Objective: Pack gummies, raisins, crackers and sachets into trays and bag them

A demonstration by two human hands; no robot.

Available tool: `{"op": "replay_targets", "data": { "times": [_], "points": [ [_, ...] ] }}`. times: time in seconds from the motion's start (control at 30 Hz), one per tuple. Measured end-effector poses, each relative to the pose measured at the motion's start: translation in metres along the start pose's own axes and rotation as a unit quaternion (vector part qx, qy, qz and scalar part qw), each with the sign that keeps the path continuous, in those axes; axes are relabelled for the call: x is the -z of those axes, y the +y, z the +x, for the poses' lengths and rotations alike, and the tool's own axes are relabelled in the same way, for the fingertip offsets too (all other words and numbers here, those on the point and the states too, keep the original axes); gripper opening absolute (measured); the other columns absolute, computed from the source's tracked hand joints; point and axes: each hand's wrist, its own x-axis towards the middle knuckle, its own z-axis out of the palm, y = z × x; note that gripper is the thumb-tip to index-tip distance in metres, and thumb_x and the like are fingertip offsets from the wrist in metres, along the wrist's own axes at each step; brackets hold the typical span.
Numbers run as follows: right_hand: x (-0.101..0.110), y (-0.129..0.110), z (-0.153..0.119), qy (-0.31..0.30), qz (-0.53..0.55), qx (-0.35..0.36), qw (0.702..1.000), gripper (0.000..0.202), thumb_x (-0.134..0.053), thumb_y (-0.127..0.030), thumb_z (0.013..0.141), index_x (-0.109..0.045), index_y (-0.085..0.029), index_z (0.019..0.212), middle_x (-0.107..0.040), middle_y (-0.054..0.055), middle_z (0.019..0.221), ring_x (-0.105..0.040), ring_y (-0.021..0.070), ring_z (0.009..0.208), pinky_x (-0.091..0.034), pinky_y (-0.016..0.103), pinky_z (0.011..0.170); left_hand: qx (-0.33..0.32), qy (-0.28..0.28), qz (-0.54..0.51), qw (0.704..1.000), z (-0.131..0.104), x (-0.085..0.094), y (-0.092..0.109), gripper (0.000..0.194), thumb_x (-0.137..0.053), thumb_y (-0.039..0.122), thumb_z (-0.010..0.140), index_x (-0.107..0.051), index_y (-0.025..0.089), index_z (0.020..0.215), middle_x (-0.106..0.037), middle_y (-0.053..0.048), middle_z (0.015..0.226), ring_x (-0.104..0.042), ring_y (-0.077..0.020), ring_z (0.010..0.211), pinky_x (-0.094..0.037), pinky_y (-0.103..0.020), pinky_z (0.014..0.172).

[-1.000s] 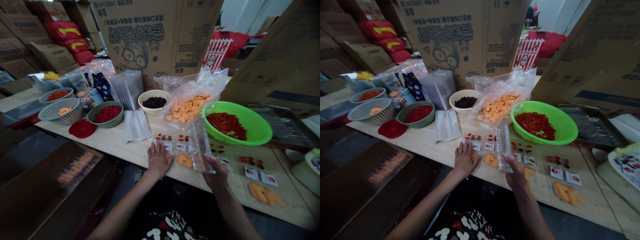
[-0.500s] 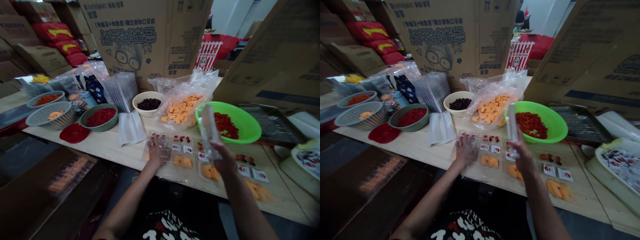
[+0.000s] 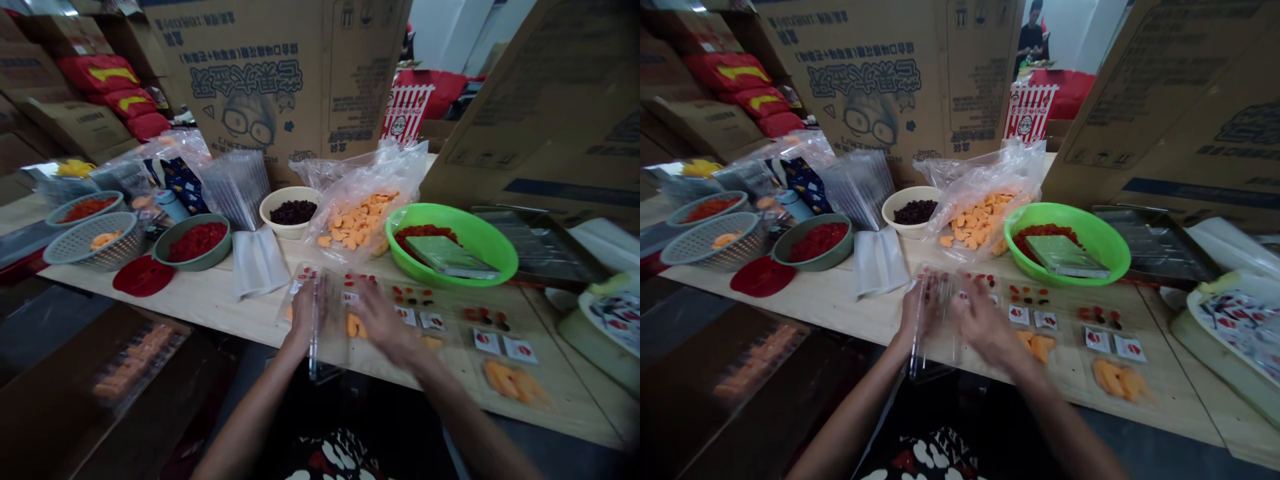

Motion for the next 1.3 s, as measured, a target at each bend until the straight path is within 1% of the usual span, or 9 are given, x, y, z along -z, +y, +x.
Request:
{"op": "replay_targets", "data": {
  "times": [0.03, 0.13, 0.23, 0.3, 0.47, 0.67, 1.03, 1.2, 1.3],
  "points": [
    [-0.023, -0.010, -0.013, -0.051, 0.032, 0.009, 0.998, 0.062, -0.038, -0.048, 0.102, -0.024, -0.029, 0.160, -0.027, 0.008, 0.164, -0.019, 0.0287, 0.152, -0.027, 0.057, 0.120, 0.030, -0.014, -0.055, 0.998, -0.004, -0.003, 0.007, 0.023, -0.061, 0.037, 0.089, -0.072, 0.017, 0.092, -0.073, -0.009, 0.093, -0.066, -0.0251, 0.097, -0.049, -0.039, 0.094],
    [-0.058, -0.016, -0.029, 0.006, 0.069, -0.017, 0.997, 0.077, -0.046, -0.050, 0.099, -0.007, -0.030, 0.162, -0.001, 0.004, 0.169, 0.001, 0.0289, 0.155, -0.019, 0.058, 0.122, 0.157, -0.073, -0.277, 0.945, -0.022, -0.014, 0.030, 0.036, -0.067, 0.050, 0.084, -0.071, 0.014, 0.085, -0.073, -0.009, 0.085, -0.067, -0.0232, 0.086, -0.052, -0.033, 0.081],
    [-0.050, 0.002, -0.022, 0.096, 0.085, -0.033, 0.991, 0.077, -0.047, -0.053, 0.097, -0.013, -0.030, 0.162, -0.007, 0.003, 0.169, 0.004, 0.0285, 0.155, -0.011, 0.060, 0.123, 0.243, -0.139, -0.446, 0.850, -0.040, -0.019, 0.048, 0.040, -0.074, 0.051, 0.080, -0.073, 0.012, 0.089, -0.073, -0.009, 0.087, -0.068, -0.0197, 0.083, -0.052, -0.027, 0.073],
    [-0.037, 0.011, -0.017, 0.091, 0.121, -0.028, 0.988, 0.073, -0.044, -0.056, 0.097, -0.019, -0.030, 0.161, -0.018, 0.003, 0.167, -0.001, 0.0265, 0.155, -0.009, 0.058, 0.124, 0.250, -0.164, -0.510, 0.807, -0.049, -0.020, 0.054, 0.032, -0.080, 0.041, 0.077, -0.074, 0.013, 0.092, -0.073, -0.007, 0.089, -0.067, -0.0158, 0.082, -0.052, -0.023, 0.074],
    [-0.024, -0.001, -0.026, 0.021, 0.266, -0.005, 0.964, 0.069, -0.034, -0.061, 0.100, -0.021, -0.031, 0.161, -0.015, 0.000, 0.168, -0.010, 0.0228, 0.154, -0.008, 0.049, 0.126, 0.264, -0.132, -0.578, 0.761, -0.060, -0.027, 0.052, 0.028, -0.091, 0.024, 0.064, -0.073, 0.014, 0.082, -0.070, 0.000, 0.077, -0.063, -0.0082, 0.069, -0.051, -0.017, 0.071],
    [-0.025, -0.011, -0.039, 0.015, 0.340, 0.000, 0.940, 0.072, -0.035, -0.065, 0.098, -0.018, -0.034, 0.161, -0.019, -0.003, 0.167, -0.016, 0.0229, 0.153, -0.014, 0.047, 0.126, 0.293, -0.119, -0.540, 0.780, -0.061, -0.032, 0.053, 0.038, -0.095, 0.023, 0.056, -0.071, 0.014, 0.084, -0.071, -0.001, 0.077, -0.064, -0.0099, 0.068, -0.051, -0.020, 0.070],
    [-0.016, -0.005, -0.036, 0.019, 0.230, -0.028, 0.973, 0.071, -0.038, -0.052, 0.094, -0.026, -0.028, 0.160, -0.032, 0.002, 0.162, -0.025, 0.0264, 0.151, -0.024, 0.051, 0.122, 0.212, -0.197, -0.422, 0.859, -0.055, -0.016, 0.072, 0.033, -0.090, 0.034, 0.061, -0.069, 0.011, 0.073, -0.059, 0.002, 0.061, -0.047, -0.0049, 0.053, -0.037, -0.018, 0.053],
    [-0.006, 0.015, -0.035, 0.078, 0.223, -0.081, 0.968, 0.073, -0.024, -0.044, 0.095, -0.008, -0.023, 0.163, -0.031, 0.007, 0.163, -0.039, 0.0276, 0.143, -0.043, 0.049, 0.109, 0.208, -0.239, -0.455, 0.833, -0.042, -0.011, 0.067, 0.031, -0.086, 0.033, 0.067, -0.066, 0.012, 0.078, -0.058, 0.001, 0.070, -0.052, -0.0075, 0.062, -0.042, -0.020, 0.062],
    [-0.004, 0.027, -0.034, 0.122, 0.042, -0.117, 0.985, 0.077, -0.034, -0.046, 0.093, -0.011, -0.022, 0.162, -0.025, 0.011, 0.164, -0.033, 0.0344, 0.145, -0.040, 0.056, 0.109, 0.227, -0.216, -0.459, 0.831, -0.038, -0.019, 0.055, 0.033, -0.083, 0.033, 0.071, -0.060, 0.014, 0.084, -0.064, -0.003, 0.084, -0.061, -0.0124, 0.077, -0.049, -0.024, 0.073]
  ]
}}
